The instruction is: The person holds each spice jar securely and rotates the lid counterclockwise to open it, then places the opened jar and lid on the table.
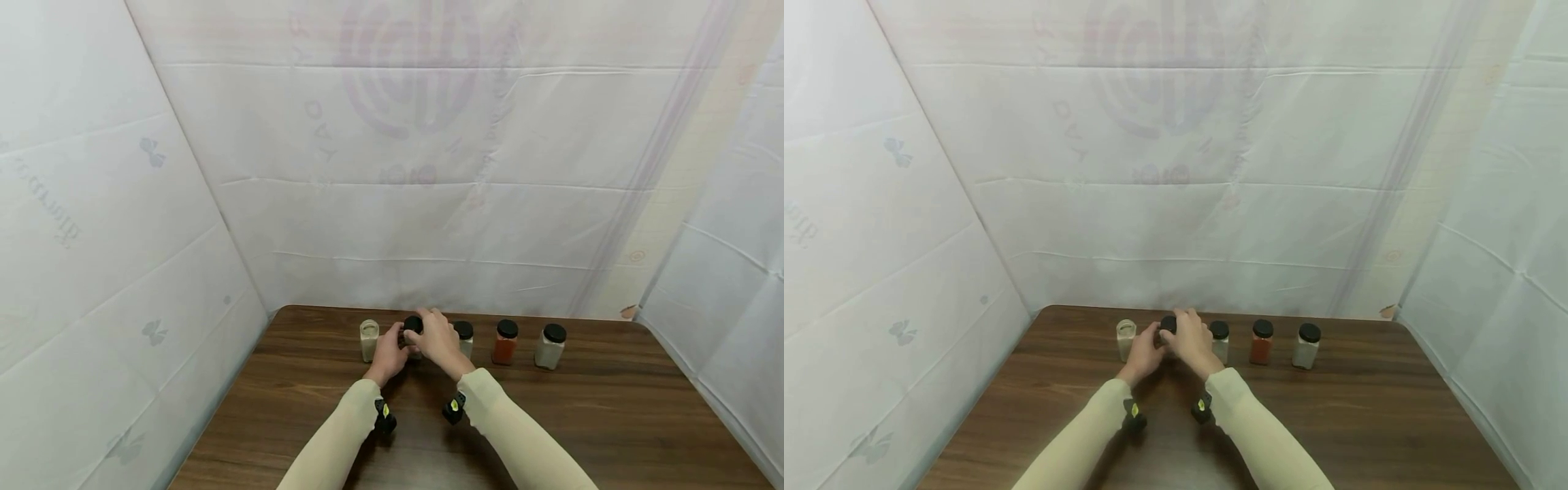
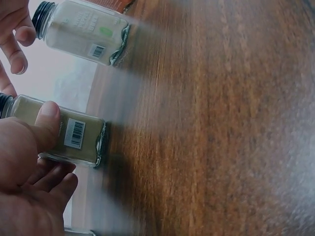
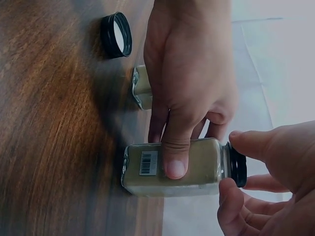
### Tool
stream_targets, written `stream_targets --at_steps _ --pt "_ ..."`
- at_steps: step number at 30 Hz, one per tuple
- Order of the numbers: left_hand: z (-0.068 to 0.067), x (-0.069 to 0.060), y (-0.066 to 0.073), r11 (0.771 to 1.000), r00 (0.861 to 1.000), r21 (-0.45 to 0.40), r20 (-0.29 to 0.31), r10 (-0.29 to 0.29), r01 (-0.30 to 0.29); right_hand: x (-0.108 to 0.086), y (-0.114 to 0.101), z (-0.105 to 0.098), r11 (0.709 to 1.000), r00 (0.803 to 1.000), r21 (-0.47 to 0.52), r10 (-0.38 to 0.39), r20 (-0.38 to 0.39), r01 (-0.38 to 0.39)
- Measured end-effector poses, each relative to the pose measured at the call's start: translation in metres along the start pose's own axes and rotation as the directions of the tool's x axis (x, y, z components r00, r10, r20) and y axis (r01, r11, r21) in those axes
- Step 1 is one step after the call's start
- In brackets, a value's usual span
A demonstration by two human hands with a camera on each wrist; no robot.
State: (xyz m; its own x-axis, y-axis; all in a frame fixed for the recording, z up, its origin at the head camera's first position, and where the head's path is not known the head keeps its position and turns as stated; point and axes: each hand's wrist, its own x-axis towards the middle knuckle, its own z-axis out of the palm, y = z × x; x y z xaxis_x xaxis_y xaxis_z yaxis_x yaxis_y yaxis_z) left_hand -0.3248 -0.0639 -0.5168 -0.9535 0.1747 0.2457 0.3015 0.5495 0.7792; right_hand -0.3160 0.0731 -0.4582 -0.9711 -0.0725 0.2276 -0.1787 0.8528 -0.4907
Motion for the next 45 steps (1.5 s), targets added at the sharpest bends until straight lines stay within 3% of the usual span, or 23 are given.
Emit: stream_targets --at_steps 25,31,45 --pt "0.0018 0.0015 -0.0065 0.997 0.996 0.019 -0.035 0.076 -0.075 0.0006 0.0036 0.0067 0.998 0.999 0.052 -0.03 -0.045 0.032" --pt "0.0024 0.0021 -0.0072 0.993 0.995 0.071 -0.048 0.092 -0.089 0.0001 0.002 0.0057 0.998 0.999 0.057 -0.037 -0.024 0.039" --pt "0.0013 0.0016 -0.0063 0.992 0.995 0.086 -0.035 0.093 -0.09 -0.0019 0.0 0.0038 0.997 0.998 0.056 -0.052 0.039 0.05"
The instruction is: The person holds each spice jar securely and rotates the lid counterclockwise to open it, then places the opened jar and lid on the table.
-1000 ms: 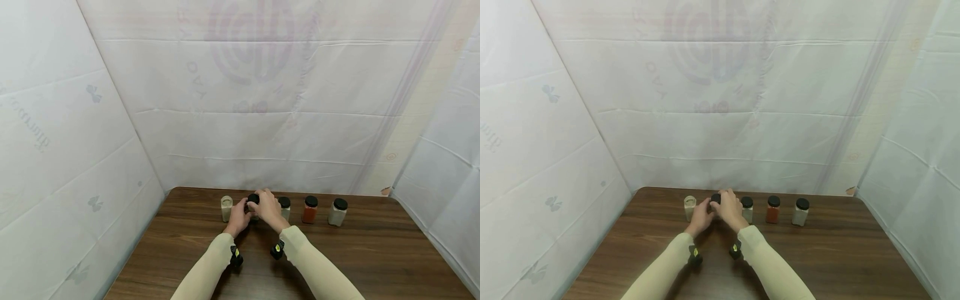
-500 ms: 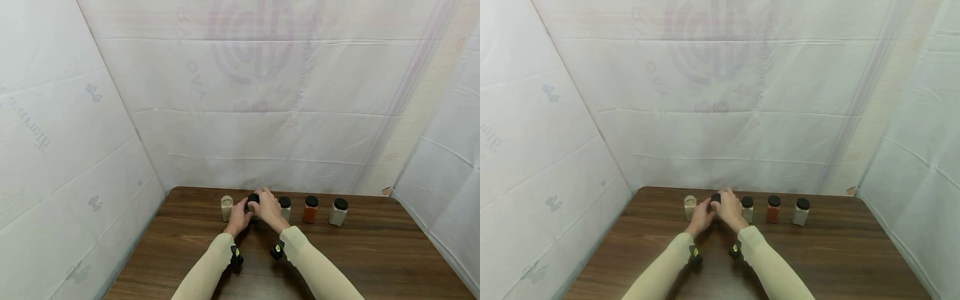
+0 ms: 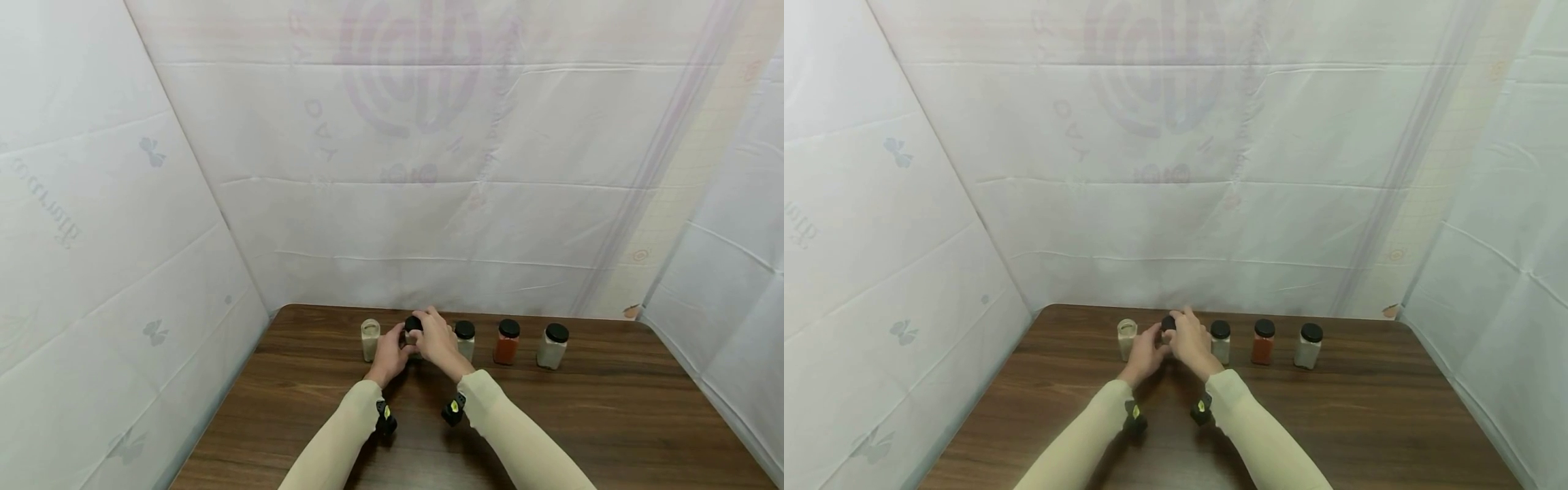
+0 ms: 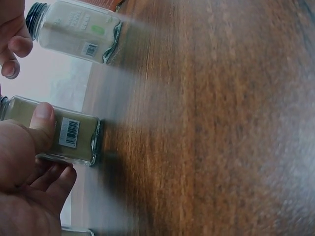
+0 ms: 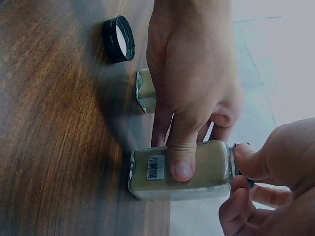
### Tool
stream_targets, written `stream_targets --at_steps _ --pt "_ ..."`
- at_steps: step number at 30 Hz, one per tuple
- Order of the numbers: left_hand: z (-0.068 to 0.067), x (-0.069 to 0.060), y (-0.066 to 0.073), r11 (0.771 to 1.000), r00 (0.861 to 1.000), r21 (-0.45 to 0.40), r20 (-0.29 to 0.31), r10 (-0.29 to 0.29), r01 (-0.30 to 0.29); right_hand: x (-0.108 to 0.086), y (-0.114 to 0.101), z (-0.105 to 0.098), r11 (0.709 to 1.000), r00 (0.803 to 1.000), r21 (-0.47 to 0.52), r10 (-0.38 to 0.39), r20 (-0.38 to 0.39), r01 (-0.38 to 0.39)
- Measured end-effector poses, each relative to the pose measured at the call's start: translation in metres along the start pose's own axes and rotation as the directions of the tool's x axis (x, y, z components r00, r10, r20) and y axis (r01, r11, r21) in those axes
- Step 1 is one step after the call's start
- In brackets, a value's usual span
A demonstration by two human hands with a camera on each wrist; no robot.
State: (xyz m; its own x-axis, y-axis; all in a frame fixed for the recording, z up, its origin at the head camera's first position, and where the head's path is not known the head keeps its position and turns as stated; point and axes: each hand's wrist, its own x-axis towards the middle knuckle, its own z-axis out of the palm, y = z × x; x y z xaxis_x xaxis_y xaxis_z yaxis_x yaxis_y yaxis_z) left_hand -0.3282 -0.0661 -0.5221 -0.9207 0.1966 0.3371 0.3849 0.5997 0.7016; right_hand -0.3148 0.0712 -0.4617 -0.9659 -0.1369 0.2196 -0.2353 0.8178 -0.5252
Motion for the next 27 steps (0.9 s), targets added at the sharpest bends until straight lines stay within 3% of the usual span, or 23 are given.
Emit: stream_targets --at_steps 13,22,27 --pt "-0.0017 -0.0004 0.0022 1.0 1.0 -0.015 0.004 -0.012 0.012 -0.0022 -0.0005 -0.0021 1.0 1.0 0.009 0.003 0.005 -0.003" --pt "-0.0018 -0.0009 0.0017 1.0 1.0 0.006 0.007 -0.015 0.015 -0.0073 0.002 -0.0005 0.996 0.993 0.084 0.013 -0.12 -0.003" --pt "-0.0028 -0.0018 0.003 1.0 1.0 0.002 0.007 -0.012 0.012 -0.008 0.0042 0.0022 0.995 0.988 0.101 0.018 -0.151 -0.003"
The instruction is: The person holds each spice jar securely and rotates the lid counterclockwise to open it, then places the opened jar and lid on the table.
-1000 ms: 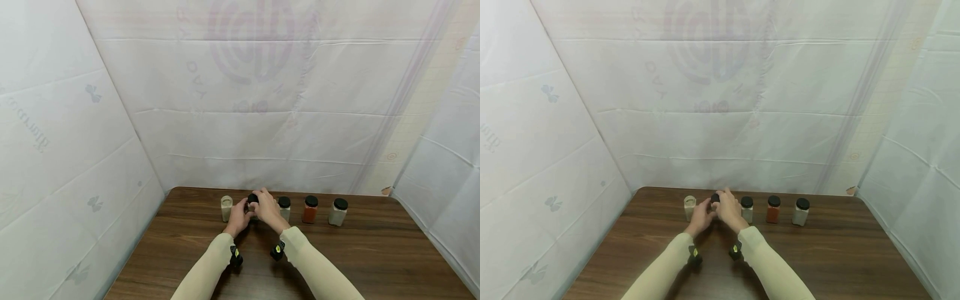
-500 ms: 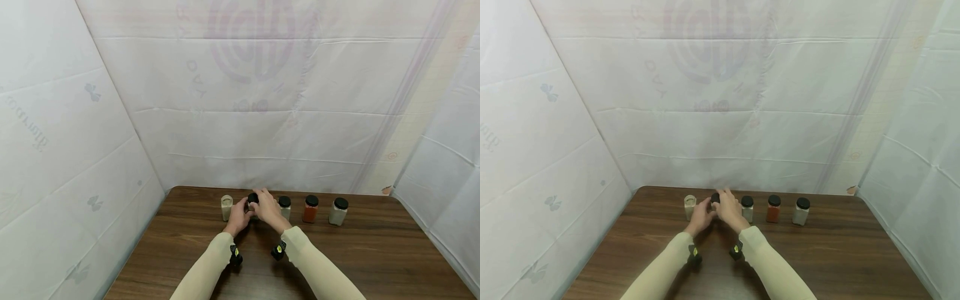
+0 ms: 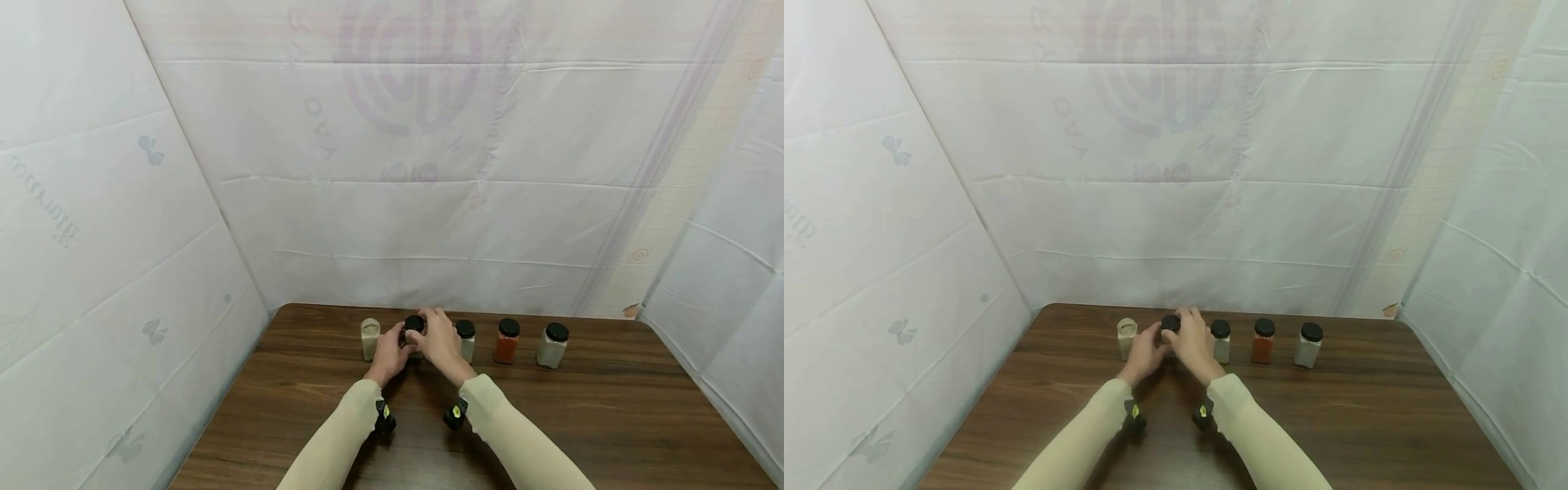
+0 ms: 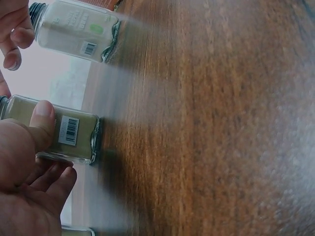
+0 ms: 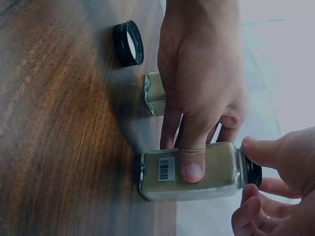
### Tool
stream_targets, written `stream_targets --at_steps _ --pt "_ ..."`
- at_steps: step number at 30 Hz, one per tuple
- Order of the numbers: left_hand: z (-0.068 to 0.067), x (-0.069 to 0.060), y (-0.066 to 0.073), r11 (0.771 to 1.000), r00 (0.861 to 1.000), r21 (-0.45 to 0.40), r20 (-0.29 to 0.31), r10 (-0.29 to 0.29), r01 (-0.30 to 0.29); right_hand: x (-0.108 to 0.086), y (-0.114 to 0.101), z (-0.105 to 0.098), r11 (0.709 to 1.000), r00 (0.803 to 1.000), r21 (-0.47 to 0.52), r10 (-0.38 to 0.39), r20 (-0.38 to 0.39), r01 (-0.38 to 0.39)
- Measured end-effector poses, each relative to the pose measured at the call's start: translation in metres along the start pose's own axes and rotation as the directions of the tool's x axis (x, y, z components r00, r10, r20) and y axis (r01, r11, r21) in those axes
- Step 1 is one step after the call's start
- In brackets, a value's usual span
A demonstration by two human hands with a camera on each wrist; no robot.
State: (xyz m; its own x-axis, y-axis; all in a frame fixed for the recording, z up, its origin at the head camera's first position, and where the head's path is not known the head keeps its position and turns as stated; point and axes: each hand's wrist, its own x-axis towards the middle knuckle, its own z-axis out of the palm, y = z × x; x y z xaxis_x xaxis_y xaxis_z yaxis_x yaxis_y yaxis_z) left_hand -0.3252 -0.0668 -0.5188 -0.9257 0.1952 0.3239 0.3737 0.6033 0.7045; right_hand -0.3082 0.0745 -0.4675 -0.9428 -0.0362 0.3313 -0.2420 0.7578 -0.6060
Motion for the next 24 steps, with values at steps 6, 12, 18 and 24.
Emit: stream_targets --at_steps 6,12,18,24 --pt "0.0003 0.0005 0.0003 1.0 1.0 -0.006 0.001 -0.012 0.012 0.0002 0.0012 0.001 1.0 1.0 -0.003 -0.009 0.005 0.009" --pt "0.0007 0.0008 -0.0006 1.0 1.0 -0.014 -0.003 0.0 0.0 -0.0008 0.002 -0.0017 1.0 0.999 0.0 -0.03 0.045 0.03" --pt "0.0011 0.0016 -0.0015 1.0 1.0 0.005 -0.018 0.007 -0.007 0.0006 0.0032 -0.0024 0.997 0.993 0.007 -0.078 0.085 0.078" --pt "0.0014 0.0007 -0.0018 0.999 0.999 0.035 -0.031 0.024 -0.023 0.0017 0.0049 -0.001 0.994 0.989 -0.014 -0.105 0.107 0.107"
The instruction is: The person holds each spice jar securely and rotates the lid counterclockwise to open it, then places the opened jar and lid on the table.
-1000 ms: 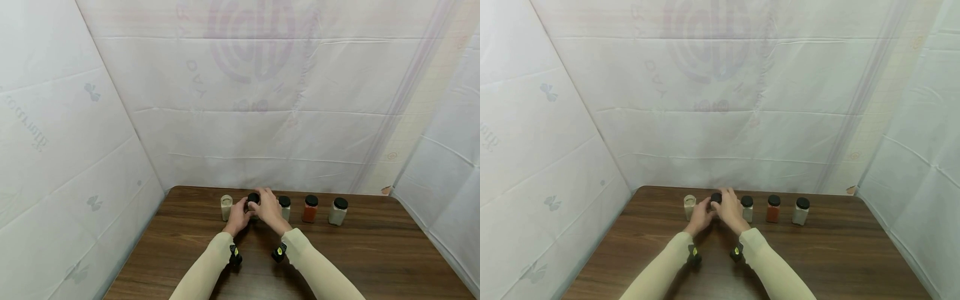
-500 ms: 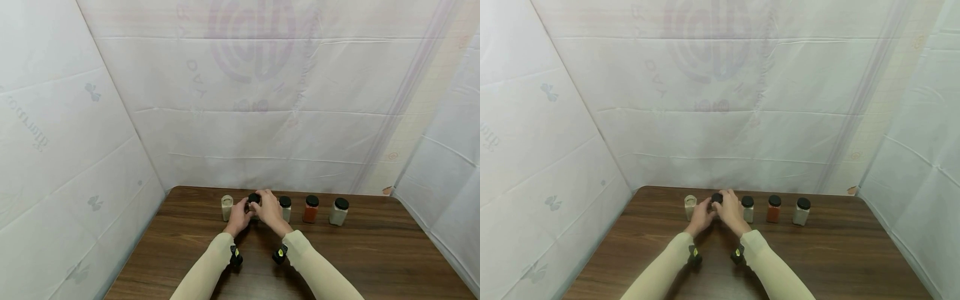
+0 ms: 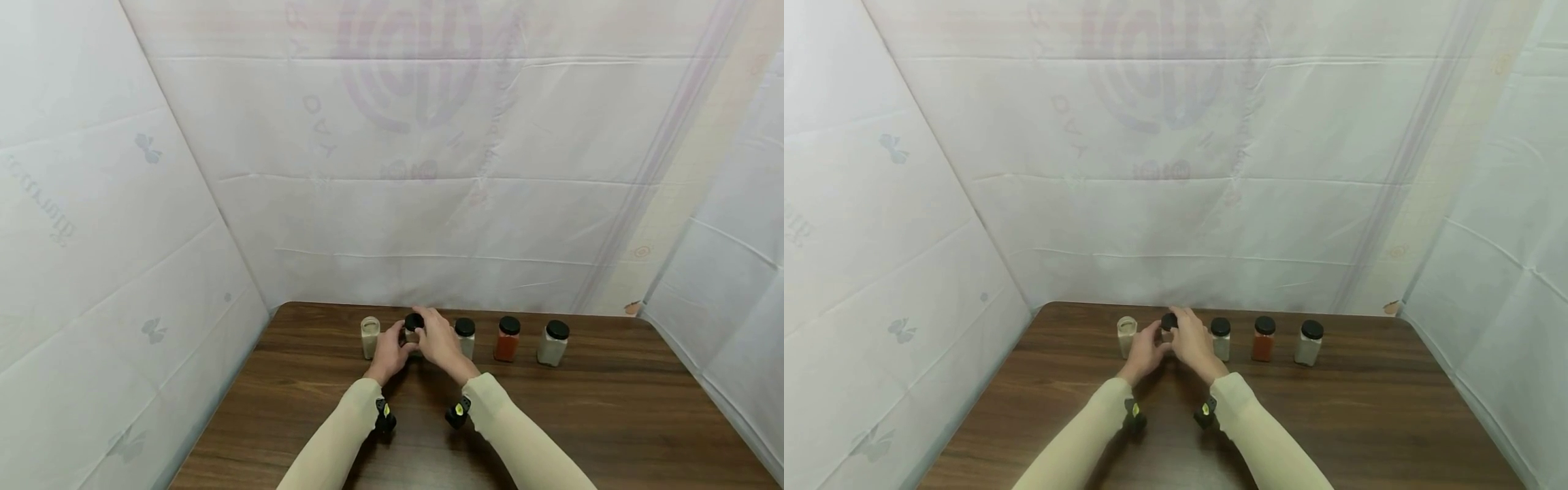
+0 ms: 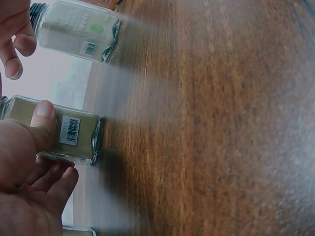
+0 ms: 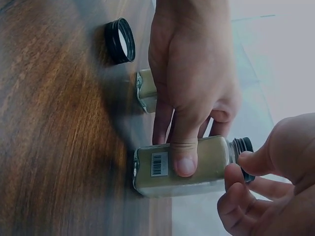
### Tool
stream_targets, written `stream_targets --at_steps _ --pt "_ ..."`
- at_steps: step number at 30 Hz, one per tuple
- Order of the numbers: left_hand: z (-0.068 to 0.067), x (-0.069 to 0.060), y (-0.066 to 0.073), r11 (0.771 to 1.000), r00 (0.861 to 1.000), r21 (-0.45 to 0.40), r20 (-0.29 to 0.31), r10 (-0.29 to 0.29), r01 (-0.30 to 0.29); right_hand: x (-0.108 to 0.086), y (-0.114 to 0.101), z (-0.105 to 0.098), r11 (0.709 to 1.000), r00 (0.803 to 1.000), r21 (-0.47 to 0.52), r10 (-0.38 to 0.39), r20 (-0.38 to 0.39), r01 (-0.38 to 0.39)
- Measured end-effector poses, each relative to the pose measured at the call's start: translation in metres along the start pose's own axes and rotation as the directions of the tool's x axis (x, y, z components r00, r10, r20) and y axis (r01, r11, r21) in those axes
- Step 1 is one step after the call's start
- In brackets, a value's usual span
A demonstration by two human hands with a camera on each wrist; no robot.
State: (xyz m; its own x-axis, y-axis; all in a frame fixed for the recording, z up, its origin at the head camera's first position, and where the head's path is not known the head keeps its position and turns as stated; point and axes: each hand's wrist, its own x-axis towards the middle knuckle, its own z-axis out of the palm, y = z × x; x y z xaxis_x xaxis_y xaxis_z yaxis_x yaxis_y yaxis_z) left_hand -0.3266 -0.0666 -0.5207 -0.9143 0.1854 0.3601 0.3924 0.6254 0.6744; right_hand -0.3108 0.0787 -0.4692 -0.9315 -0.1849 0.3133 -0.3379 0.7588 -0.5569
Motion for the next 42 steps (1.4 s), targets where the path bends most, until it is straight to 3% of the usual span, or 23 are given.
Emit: stream_targets --at_steps 9,15,24,31,37,42 --pt "0.0001 0.0016 -0.0004 1.0 1.0 0.022 0.013 -0.019 0.018 -0.0015 -0.001 0.0015 0.998 0.999 0.061 -0.032 0.021 0.031" --pt "-0.0008 0.001 0.0005 1.0 0.999 -0.016 0.04 -0.01 0.01 -0.0023 -0.0051 0.0015 0.997 0.999 0.079 0.004 -0.04 -0.001" --pt "0.0001 -0.0012 0.0003 0.999 0.998 -0.034 0.056 -0.012 0.014 -0.0028 -0.0066 0.0016 0.995 0.995 0.073 0.067 -0.072 -0.062" --pt "-0.0004 -0.0016 0.0009 0.999 0.998 -0.039 0.053 -0.018 0.02 -0.0035 -0.0062 -0.0004 0.997 0.999 0.07 0.033 -0.041 -0.031" --pt "-0.0016 -0.0009 -0.0012 1.0 0.999 -0.006 0.033 0.016 -0.015 -0.0018 -0.0049 0.0012 0.997 1.0 0.073 0.003 -0.02 -0.002" --pt "-0.001 -0.0011 -0.0022 1.0 0.999 -0.011 0.044 -0.012 0.012 -0.0023 -0.0054 0.0028 0.997 1.0 0.08 0.011 -0.017 -0.01"
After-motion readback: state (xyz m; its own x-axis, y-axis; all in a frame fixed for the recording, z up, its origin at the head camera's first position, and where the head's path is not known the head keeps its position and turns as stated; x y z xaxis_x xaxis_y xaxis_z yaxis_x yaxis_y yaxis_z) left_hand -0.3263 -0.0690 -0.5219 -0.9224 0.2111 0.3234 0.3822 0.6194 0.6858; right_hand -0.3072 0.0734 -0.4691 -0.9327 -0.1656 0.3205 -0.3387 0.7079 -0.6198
